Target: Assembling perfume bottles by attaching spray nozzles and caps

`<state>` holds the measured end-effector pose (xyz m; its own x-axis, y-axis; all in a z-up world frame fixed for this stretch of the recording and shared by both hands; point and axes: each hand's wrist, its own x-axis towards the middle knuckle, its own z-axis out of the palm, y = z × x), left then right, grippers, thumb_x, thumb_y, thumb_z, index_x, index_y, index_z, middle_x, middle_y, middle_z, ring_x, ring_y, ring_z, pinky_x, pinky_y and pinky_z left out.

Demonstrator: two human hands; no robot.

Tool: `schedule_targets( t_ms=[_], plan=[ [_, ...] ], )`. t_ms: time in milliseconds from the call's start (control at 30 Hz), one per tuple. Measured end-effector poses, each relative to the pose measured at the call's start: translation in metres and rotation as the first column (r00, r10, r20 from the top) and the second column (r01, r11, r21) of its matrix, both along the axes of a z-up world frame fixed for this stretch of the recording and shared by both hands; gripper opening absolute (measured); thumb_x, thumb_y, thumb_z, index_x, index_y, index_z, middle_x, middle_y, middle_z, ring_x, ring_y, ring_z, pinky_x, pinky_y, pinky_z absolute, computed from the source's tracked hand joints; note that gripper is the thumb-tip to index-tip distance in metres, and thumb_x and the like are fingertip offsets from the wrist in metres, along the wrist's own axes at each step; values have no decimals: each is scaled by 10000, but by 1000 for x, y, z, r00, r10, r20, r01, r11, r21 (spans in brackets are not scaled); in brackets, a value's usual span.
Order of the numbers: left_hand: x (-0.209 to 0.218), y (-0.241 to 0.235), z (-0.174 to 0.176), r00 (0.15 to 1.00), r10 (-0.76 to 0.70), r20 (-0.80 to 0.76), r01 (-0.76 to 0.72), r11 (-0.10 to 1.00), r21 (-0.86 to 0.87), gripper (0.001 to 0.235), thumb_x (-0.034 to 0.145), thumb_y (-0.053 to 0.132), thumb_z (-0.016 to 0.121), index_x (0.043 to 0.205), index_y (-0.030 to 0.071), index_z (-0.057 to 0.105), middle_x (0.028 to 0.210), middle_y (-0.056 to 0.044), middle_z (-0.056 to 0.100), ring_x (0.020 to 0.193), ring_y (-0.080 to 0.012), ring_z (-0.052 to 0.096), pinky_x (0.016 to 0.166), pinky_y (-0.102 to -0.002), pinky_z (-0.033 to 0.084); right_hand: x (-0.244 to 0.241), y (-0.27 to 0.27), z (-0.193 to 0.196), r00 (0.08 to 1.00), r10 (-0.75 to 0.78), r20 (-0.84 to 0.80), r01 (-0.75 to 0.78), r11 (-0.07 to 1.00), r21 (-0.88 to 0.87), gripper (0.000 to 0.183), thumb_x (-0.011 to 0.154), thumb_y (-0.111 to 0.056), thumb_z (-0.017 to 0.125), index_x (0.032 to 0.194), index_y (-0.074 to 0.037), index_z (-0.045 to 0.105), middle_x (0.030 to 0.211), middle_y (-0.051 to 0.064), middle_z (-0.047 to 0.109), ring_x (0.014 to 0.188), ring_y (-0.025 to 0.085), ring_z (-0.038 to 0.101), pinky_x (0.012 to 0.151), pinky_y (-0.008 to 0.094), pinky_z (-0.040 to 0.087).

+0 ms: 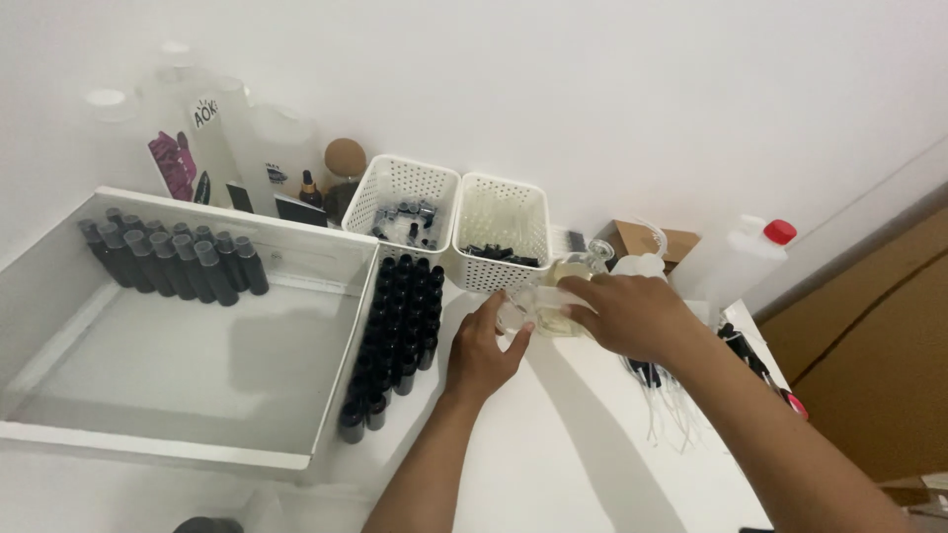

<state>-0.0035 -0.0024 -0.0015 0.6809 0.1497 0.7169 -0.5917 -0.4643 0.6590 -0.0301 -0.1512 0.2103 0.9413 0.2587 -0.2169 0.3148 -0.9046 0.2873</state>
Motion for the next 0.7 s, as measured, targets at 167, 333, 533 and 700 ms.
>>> schedule_targets(
  t_ms=[167,333,533,700],
  plan=[
    [0,3,-5,998,-26,-61,17,988,-151,599,874,356,773,1317,12,562,1071,-243,718,914,-393,737,755,-451,623,-21,0,-28,980,-200,17,127,685,718,452,958,-328,645,1338,-99,562,1240,213,711,1173,391,693,995,506,570],
    [4,0,-10,998,35,-60,-47,975,-215,642,879,426,733,1367,47,558,1157,-212,706,986,-362,735,787,-417,625,0,-11,-85,936,-341,85,80,441,894,482,937,-379,737,1241,-47,565,1159,163,760,1122,298,725,933,416,588],
    [6,0,-10,995,16,-96,-39,968,-249,620,864,408,721,1356,69,556,1082,-163,722,759,-302,737,699,-382,635,30,16,-91,863,-476,167,136,539,832,546,969,-491,664,1338,-107,546,1152,110,762,972,301,753,855,478,607],
    [2,3,-3,994,-33,-102,7,971,-241,608,846,349,737,1346,49,566,1039,-194,719,709,-329,725,659,-407,630,38,30,-86,859,-490,150,183,567,803,582,957,-457,677,1414,-127,531,1196,89,756,1135,349,701,943,536,565]
  ],
)
